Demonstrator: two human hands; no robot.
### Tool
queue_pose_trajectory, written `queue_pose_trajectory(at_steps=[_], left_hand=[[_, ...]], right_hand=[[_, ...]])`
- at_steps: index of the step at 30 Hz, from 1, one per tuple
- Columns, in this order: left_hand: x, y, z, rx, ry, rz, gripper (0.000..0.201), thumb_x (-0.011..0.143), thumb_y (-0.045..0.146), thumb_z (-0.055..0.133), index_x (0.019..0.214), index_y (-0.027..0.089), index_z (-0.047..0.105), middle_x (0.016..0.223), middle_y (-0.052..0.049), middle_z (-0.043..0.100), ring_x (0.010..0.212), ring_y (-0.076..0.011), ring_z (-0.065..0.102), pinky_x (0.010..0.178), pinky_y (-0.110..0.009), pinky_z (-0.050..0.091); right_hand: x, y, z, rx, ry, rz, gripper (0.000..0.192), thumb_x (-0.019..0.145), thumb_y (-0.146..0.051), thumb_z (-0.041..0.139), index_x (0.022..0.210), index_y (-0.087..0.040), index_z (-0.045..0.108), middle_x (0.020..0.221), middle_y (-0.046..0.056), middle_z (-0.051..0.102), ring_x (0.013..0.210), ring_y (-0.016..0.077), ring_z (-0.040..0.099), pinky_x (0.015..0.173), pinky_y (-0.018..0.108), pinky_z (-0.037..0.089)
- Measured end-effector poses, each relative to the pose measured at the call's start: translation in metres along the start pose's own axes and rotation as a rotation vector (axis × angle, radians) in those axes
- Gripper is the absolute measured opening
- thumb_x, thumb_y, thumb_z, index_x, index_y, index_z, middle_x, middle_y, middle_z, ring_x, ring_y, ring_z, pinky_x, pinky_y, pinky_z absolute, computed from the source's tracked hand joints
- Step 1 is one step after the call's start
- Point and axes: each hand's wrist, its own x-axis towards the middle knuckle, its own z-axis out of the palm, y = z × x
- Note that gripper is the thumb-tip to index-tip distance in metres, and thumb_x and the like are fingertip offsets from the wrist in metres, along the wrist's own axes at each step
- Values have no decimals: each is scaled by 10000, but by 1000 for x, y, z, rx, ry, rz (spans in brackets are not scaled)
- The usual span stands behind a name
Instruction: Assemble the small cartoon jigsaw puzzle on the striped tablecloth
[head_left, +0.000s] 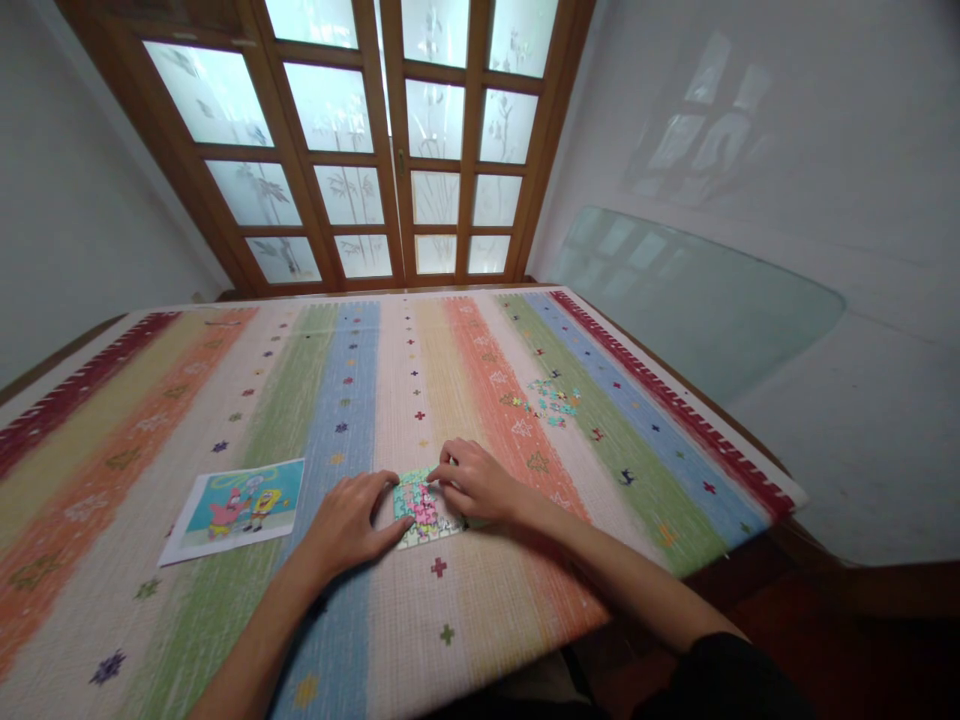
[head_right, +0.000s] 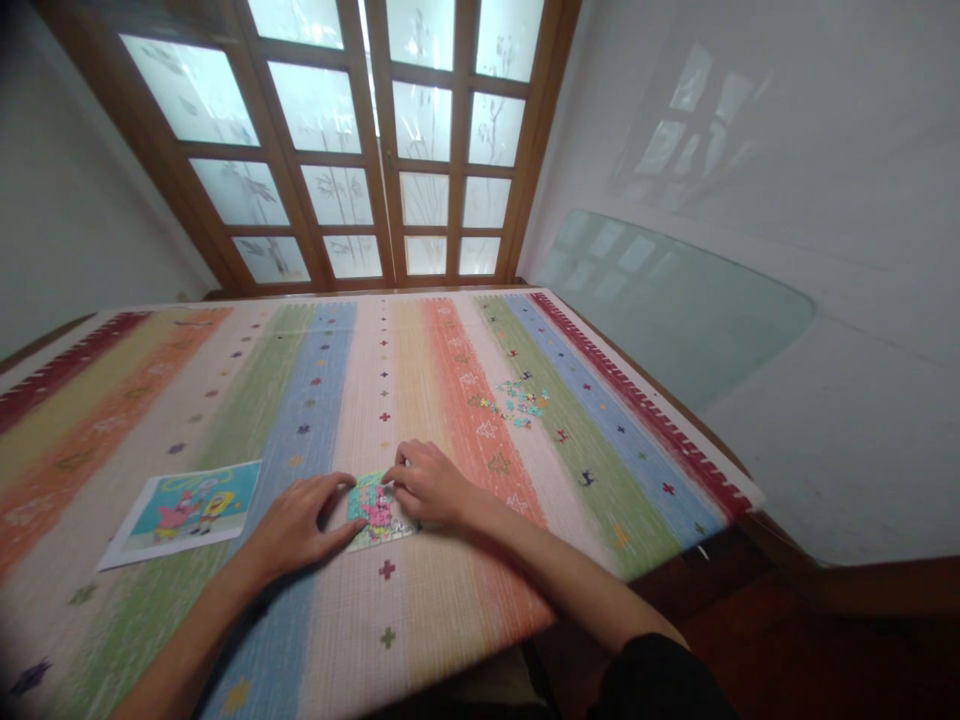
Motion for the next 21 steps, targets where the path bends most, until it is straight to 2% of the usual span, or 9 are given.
queue_pose_trajectory(at_steps=[7, 13, 16, 21], left_hand=[[0, 2, -2, -30, -6, -15, 448, 856, 562, 623, 1118, 199, 638, 1044, -107, 741, 934, -317, 688, 840, -443, 505], [1, 2, -2, -40, 0, -7, 448, 865, 547, 619, 1138, 191, 628, 1058, -114, 739, 953, -318, 691, 870, -459, 508], [1, 3, -3, -31, -9, -12, 467, 867, 555, 612, 1154, 187, 621, 1070, -120, 737, 956, -324, 690, 874, -471, 509], [-1, 1, -1, -23, -13, -9, 450, 866, 540, 613, 1151, 193, 613, 1062, -115, 734, 959, -325, 689, 877, -475, 506]], right_hand=[[-8, 51, -25, -8, 116, 115, 178, 897, -153, 591, 990, -178, 741, 927, 74, 606, 858, 211, 538, 787, 339, 431], [-27, 111, -67, -77, 406, 411, 234, 876, -188, 527, 935, -174, 753, 893, 86, 620, 879, 238, 587, 840, 371, 455], [-44, 137, -83, -154, 539, 650, 245, 848, -226, 527, 924, -182, 756, 869, 83, 634, 842, 237, 589, 828, 363, 467], [-73, 160, -85, -195, 564, 780, 275, 830, -208, 491, 889, -154, 755, 855, 117, 634, 824, 252, 588, 832, 390, 467]])
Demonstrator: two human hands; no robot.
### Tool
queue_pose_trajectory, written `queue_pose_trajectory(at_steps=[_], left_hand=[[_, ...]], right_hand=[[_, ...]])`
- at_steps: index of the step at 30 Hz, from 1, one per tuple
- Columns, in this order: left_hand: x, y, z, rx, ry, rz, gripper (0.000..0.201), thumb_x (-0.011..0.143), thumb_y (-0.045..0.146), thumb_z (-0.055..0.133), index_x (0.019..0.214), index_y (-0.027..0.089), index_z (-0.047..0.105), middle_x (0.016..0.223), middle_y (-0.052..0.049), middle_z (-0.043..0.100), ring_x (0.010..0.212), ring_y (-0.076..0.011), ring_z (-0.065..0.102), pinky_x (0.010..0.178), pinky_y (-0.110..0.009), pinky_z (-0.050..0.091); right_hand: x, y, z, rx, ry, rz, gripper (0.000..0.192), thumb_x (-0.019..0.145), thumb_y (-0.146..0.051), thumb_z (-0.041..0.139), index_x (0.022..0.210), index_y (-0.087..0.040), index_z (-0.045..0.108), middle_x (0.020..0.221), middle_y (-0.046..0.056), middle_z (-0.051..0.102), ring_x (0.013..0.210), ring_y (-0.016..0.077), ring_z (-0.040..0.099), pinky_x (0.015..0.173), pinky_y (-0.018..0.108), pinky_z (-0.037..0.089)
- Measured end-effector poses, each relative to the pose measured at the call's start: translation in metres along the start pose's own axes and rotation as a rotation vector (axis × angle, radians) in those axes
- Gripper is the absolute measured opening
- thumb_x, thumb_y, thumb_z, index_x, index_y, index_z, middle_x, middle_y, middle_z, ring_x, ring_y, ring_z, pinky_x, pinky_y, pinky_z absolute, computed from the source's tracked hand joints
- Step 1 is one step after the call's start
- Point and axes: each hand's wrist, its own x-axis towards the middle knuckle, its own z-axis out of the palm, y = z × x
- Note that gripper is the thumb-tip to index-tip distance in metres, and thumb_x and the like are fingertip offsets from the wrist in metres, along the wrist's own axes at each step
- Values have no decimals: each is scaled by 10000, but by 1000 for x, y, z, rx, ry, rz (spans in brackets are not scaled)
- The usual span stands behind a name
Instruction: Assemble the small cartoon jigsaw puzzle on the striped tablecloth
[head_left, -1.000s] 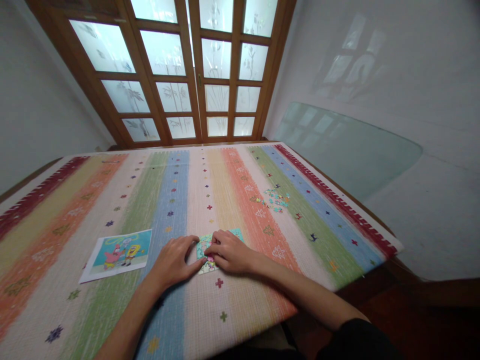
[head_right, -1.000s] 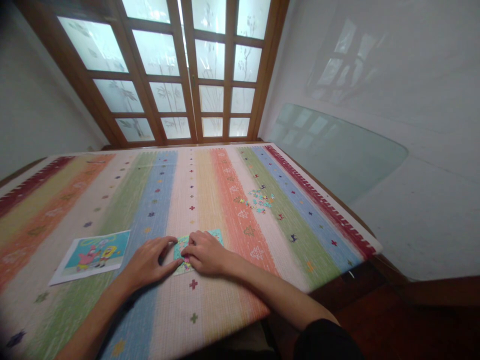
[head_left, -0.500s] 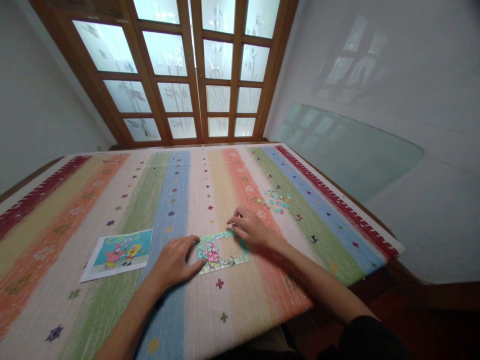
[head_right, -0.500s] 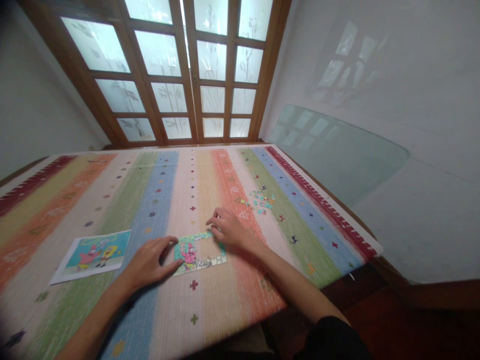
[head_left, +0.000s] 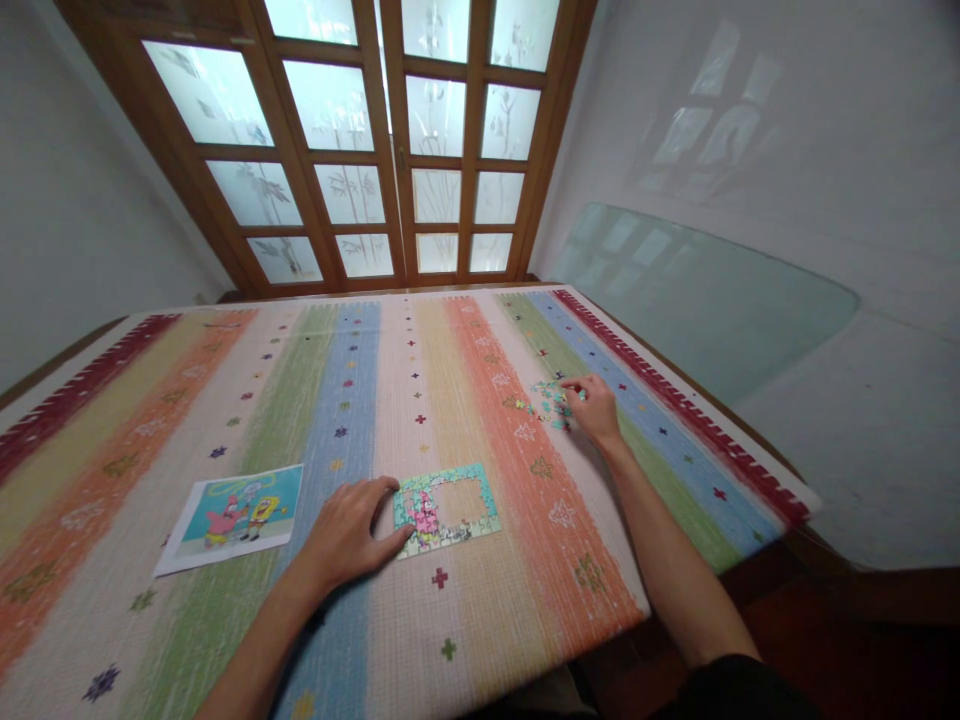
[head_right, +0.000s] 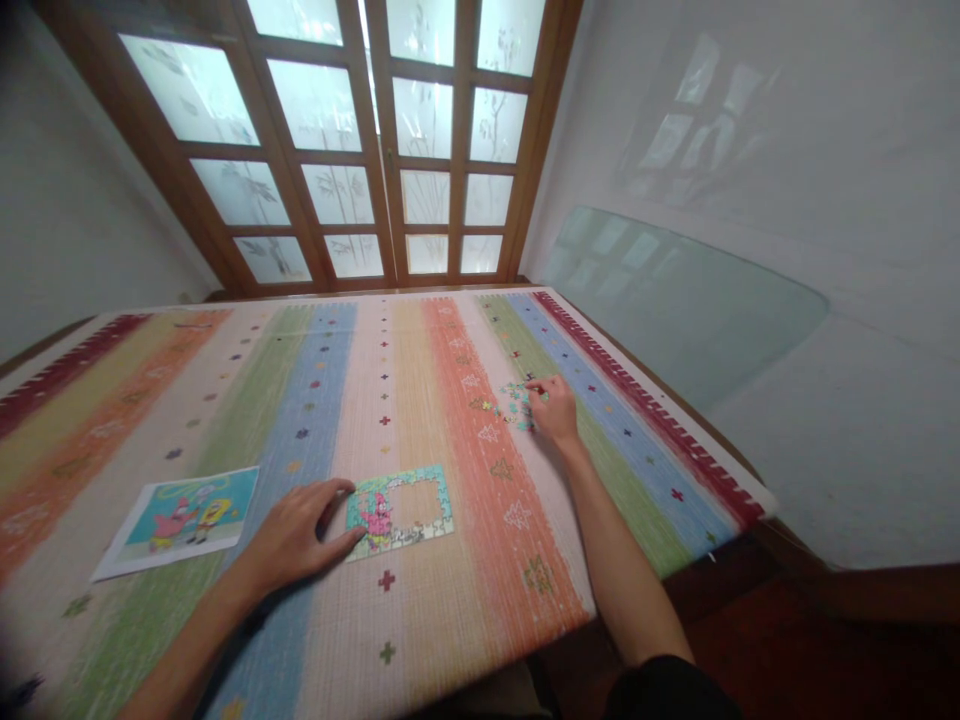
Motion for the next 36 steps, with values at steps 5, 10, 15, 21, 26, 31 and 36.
queue_pose_trajectory(at_steps=[5, 10, 15, 21, 26, 31, 36], left_hand=[[0, -1, 0, 8, 11, 2, 428, 860, 538, 624, 1132, 207, 621, 1017, -97, 736, 891, -302, 682, 825, -441, 508], [0, 0, -2, -2, 5, -2, 418, 863, 526, 613, 1134, 207, 619, 1021, -101, 735, 910, -306, 679, 842, -450, 505], [0, 0, -2, -6, 9, 5, 422, 867, 543, 606, 1130, 214, 624, 1020, -96, 738, 895, -297, 681, 831, -436, 503], [0, -1, -1, -2, 3, 24, 398, 911, 524, 567, 1137, 202, 622, 1016, -105, 735, 904, -306, 688, 842, -449, 512], [0, -2, -1, -16, 10, 34, 344, 961, 497, 512, 1121, 215, 626, 986, -92, 734, 886, -282, 688, 860, -433, 514], [1, -4, 0, -20, 17, 29, 331, 981, 477, 472, 1106, 212, 628, 969, -88, 734, 857, -281, 687, 848, -443, 520], [2, -6, 3, -26, 23, 34, 298, 1018, 417, 411, 1090, 220, 623, 1025, -87, 744, 912, -279, 697, 859, -441, 518]], right_hand=[[-7, 12, 3, -32, -120, -4, 254, 817, -227, 558, 911, -174, 788, 848, 95, 622, 839, 242, 600, 847, 371, 468], [-11, 15, 7, -42, -210, -36, 271, 824, -240, 581, 959, -183, 809, 842, 74, 606, 827, 226, 599, 847, 354, 465], [-11, 18, 10, -66, -226, -32, 248, 821, -253, 613, 965, -205, 810, 851, 68, 610, 856, 231, 599, 857, 351, 465], [-5, 36, -1, -124, -132, 55, 303, 860, -212, 520, 985, -159, 792, 882, 112, 625, 859, 249, 588, 885, 385, 465], [-3, 57, -14, -194, -55, 171, 350, 809, -137, 470, 975, -140, 777, 884, 130, 623, 894, 272, 578, 891, 406, 458], [-2, 68, -19, -234, -58, 254, 338, 790, -140, 470, 924, -146, 780, 852, 123, 631, 884, 275, 597, 864, 393, 465], [-2, 66, -20, -220, -118, 262, 274, 774, -172, 518, 844, -165, 783, 826, 118, 668, 814, 258, 618, 822, 383, 467]])
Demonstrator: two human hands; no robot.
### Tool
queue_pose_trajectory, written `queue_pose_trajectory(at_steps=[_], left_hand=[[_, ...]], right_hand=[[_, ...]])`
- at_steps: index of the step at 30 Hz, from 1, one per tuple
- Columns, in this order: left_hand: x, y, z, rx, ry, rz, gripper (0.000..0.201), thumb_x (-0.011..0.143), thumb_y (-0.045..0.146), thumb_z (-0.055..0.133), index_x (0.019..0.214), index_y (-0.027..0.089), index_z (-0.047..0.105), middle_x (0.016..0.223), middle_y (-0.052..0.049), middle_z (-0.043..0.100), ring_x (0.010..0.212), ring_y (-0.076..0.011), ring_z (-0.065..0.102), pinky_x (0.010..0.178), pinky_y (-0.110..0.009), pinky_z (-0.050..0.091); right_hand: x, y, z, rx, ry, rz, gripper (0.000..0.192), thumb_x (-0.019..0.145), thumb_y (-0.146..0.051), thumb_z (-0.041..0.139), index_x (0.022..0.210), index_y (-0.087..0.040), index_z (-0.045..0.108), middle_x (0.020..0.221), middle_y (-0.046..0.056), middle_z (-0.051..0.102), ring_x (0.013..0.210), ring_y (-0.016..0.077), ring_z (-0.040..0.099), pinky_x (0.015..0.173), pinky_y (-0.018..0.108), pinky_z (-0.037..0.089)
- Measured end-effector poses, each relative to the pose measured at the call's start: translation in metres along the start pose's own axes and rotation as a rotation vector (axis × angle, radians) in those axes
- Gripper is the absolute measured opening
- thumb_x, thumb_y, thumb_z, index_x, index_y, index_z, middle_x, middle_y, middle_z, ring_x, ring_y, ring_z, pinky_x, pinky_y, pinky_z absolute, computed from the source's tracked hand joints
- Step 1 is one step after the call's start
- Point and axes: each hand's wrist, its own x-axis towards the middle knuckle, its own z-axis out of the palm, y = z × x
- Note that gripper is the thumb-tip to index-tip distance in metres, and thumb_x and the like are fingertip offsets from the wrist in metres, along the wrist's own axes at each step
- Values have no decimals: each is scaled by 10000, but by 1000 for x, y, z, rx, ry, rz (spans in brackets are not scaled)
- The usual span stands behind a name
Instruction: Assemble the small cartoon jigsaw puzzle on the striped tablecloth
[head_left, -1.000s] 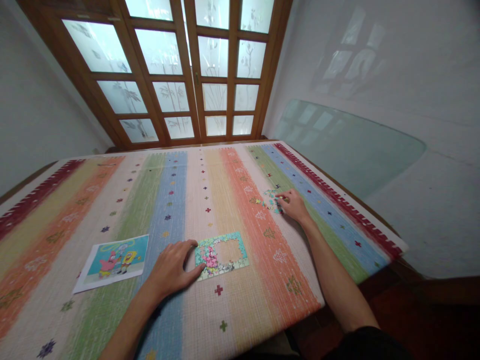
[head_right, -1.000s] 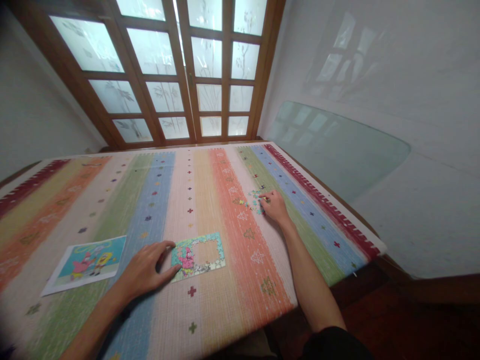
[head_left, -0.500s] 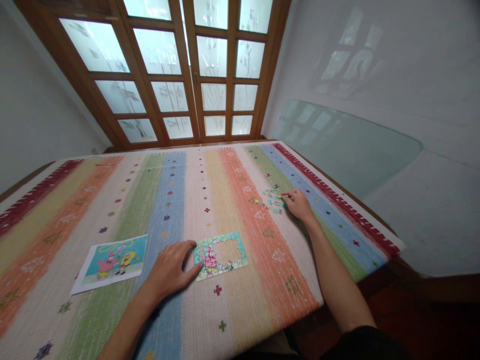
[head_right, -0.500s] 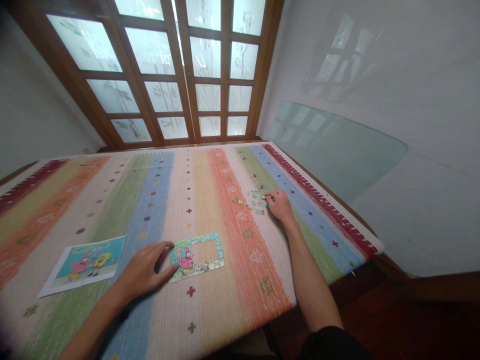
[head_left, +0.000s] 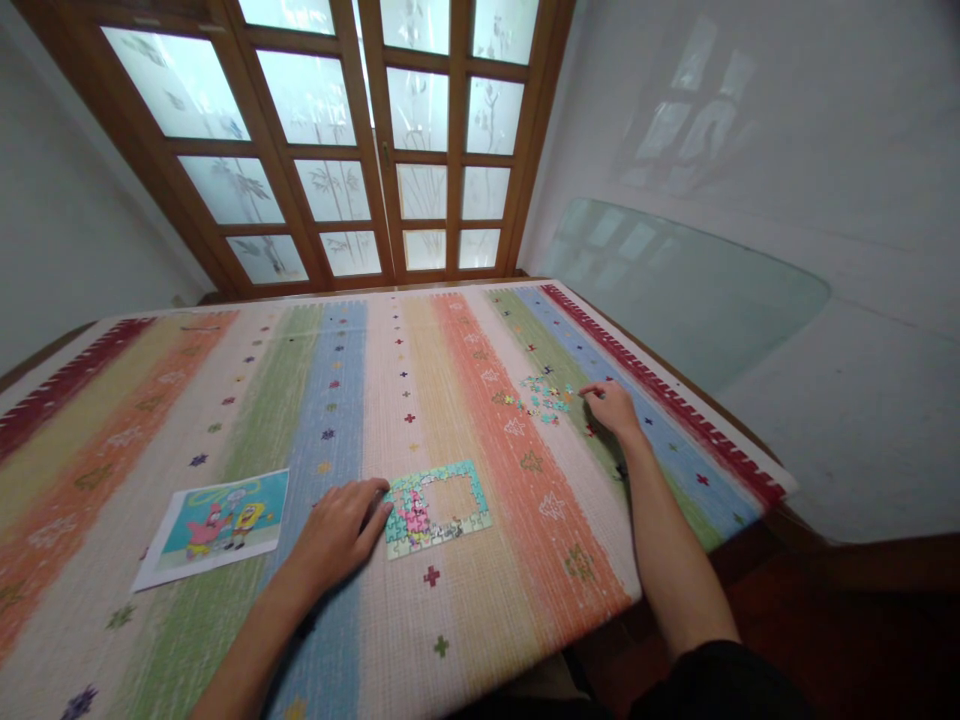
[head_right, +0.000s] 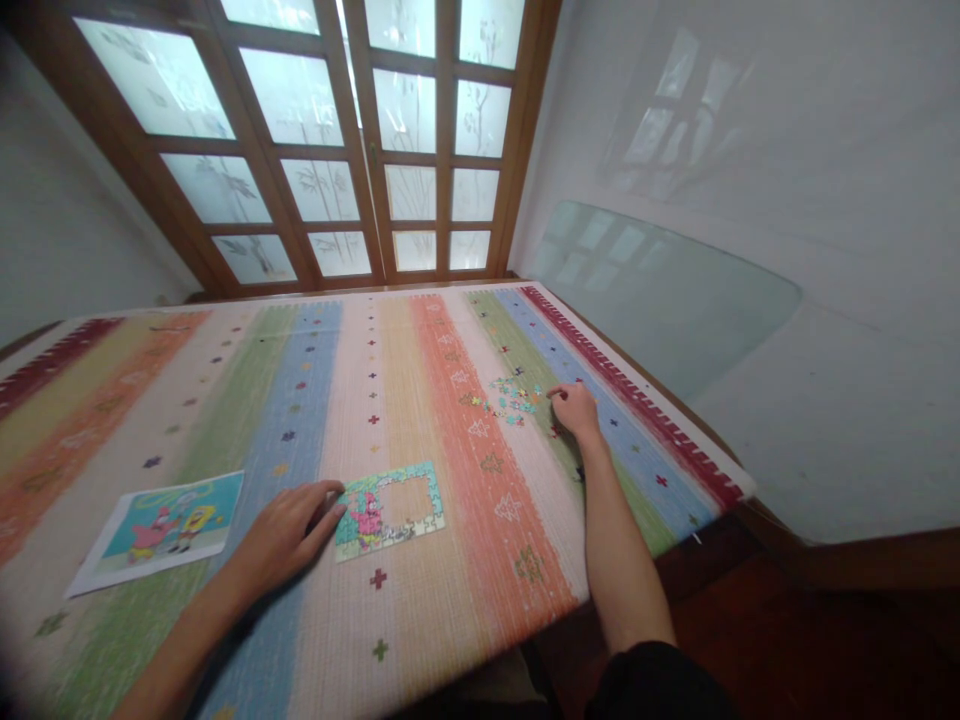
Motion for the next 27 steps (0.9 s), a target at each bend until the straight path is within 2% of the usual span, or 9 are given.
queue_pose_trajectory(at_steps=[9, 15, 27], left_hand=[[0, -2, 2, 25, 25, 29, 292, 1034, 350, 375, 1082, 213, 629, 1037, -87, 742, 938, -283, 704, 854, -444, 518], [0, -2, 3, 48, 13, 28, 313, 1047, 360, 360, 1090, 203, 628, 1036, -90, 745, 934, -276, 705, 848, -435, 515], [-1, -5, 5, 79, 44, 66, 311, 1054, 363, 362, 1104, 202, 624, 1025, -85, 748, 917, -266, 711, 831, -416, 522]], right_hand=[[-7, -10, -7, 114, -168, -136, 153, 696, -268, 662, 777, -191, 767, 763, 52, 694, 704, 197, 602, 697, 301, 465], [-8, -10, -8, 187, -231, -193, 151, 690, -302, 687, 755, -183, 751, 754, 44, 676, 691, 183, 591, 692, 295, 468], [-7, -4, -13, 248, -311, -193, 122, 662, -291, 684, 722, -192, 723, 684, 19, 653, 615, 168, 572, 613, 281, 460]])
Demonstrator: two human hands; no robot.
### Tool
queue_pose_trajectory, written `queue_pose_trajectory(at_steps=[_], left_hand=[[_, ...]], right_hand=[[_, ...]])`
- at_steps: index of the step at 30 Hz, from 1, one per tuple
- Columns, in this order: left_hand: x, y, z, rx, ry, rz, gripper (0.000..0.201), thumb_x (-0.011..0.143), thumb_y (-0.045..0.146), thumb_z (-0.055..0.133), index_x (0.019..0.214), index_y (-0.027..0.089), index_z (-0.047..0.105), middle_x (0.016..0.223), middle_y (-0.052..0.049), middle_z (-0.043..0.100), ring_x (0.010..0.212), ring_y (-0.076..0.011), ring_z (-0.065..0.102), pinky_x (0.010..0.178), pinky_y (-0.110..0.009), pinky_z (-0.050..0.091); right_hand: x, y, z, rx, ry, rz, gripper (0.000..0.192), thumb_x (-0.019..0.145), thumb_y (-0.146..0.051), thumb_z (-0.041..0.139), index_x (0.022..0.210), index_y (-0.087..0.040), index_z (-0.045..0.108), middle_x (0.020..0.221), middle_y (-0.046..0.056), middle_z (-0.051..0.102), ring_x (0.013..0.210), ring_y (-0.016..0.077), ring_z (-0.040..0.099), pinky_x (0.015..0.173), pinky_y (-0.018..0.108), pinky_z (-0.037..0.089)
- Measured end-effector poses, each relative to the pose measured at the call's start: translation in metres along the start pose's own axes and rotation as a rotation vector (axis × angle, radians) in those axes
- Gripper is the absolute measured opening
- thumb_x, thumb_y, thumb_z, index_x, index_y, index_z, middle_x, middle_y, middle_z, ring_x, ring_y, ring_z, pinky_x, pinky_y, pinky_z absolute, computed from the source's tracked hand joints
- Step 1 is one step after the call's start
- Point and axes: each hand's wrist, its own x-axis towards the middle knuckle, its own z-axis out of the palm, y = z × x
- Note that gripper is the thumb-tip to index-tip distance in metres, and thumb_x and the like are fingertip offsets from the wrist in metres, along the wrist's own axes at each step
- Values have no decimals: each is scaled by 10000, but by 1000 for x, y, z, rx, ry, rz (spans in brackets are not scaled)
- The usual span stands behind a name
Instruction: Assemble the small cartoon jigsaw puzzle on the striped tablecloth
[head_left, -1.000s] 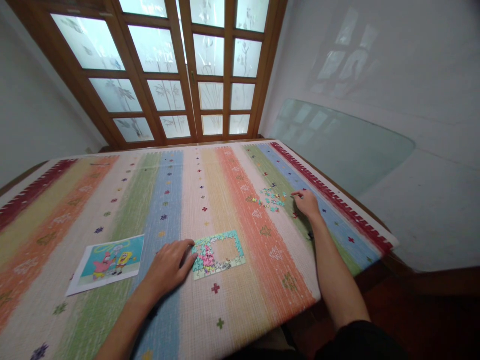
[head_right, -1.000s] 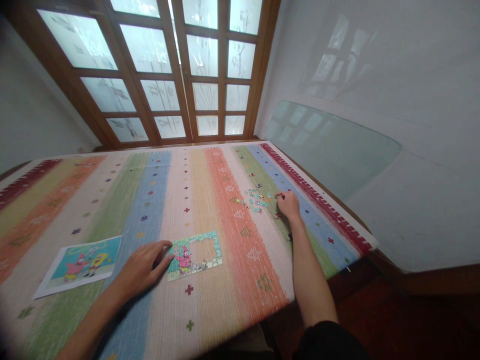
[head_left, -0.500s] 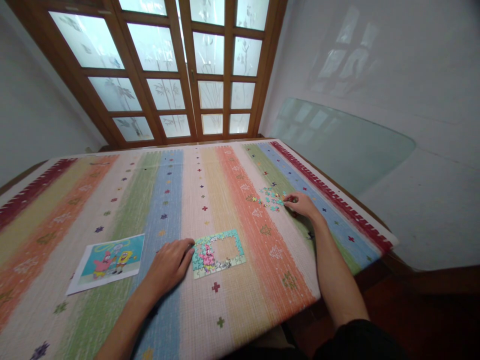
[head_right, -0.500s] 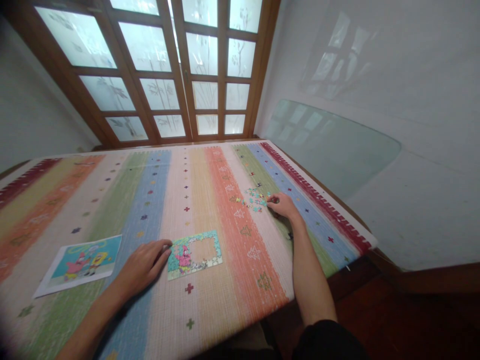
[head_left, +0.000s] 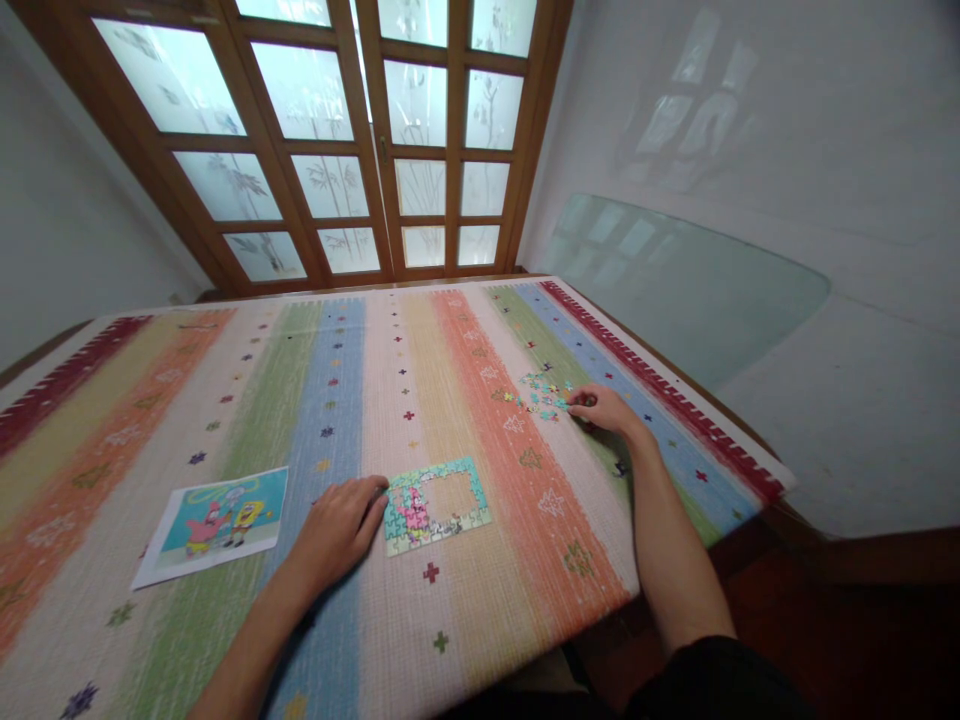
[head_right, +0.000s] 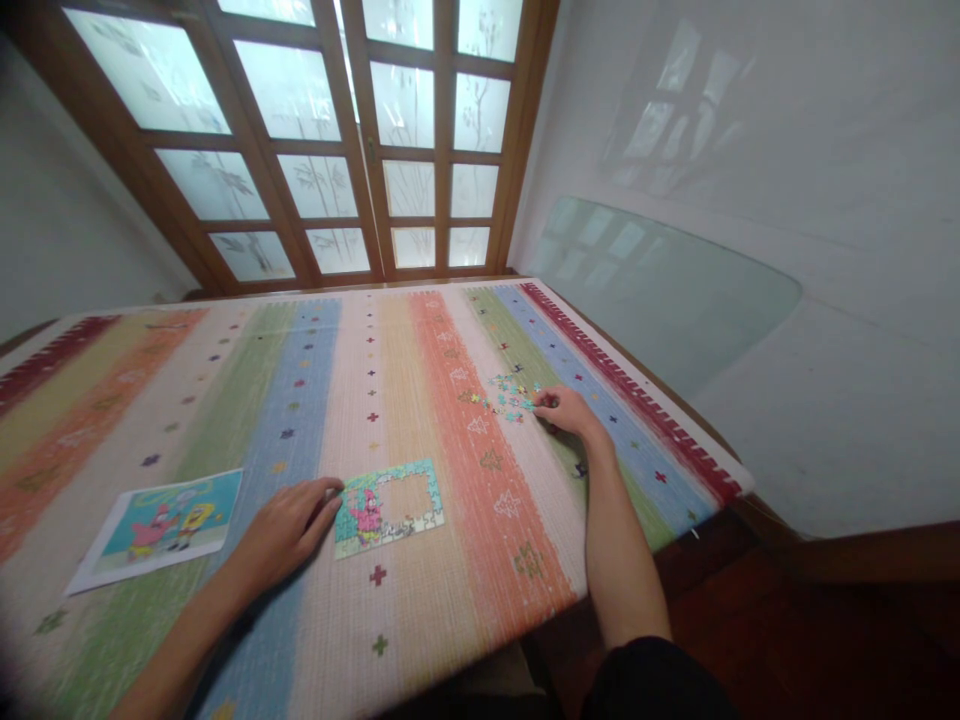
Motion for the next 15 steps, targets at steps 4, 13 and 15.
queue_pose_trajectory(at_steps=[4, 13, 15], left_hand=[[0, -1, 0, -6, 4, 9, 298, 1053, 354, 374, 1112, 202, 623, 1031, -82, 745, 916, -259, 711, 833, -410, 523], [0, 0, 1, 2, -7, -5, 296, 1054, 353, 375, 1103, 201, 624, 1019, -81, 741, 897, -267, 705, 814, -418, 517], [0, 0, 0, -1, -9, -6, 294, 1052, 351, 379, 1102, 201, 626, 1019, -81, 742, 898, -266, 706, 816, -415, 515]], right_hand=[[0, 1, -2, -9, 1, -1, 90, 650, -276, 679, 670, -190, 698, 687, 27, 652, 639, 175, 576, 637, 289, 465], [0, -2, -1, -19, -7, -47, 222, 657, -215, 641, 832, -201, 776, 781, 33, 662, 690, 178, 577, 686, 293, 476], [1, -3, 0, -22, -12, -53, 254, 658, -208, 633, 860, -200, 786, 778, 33, 657, 685, 178, 574, 688, 295, 477]])
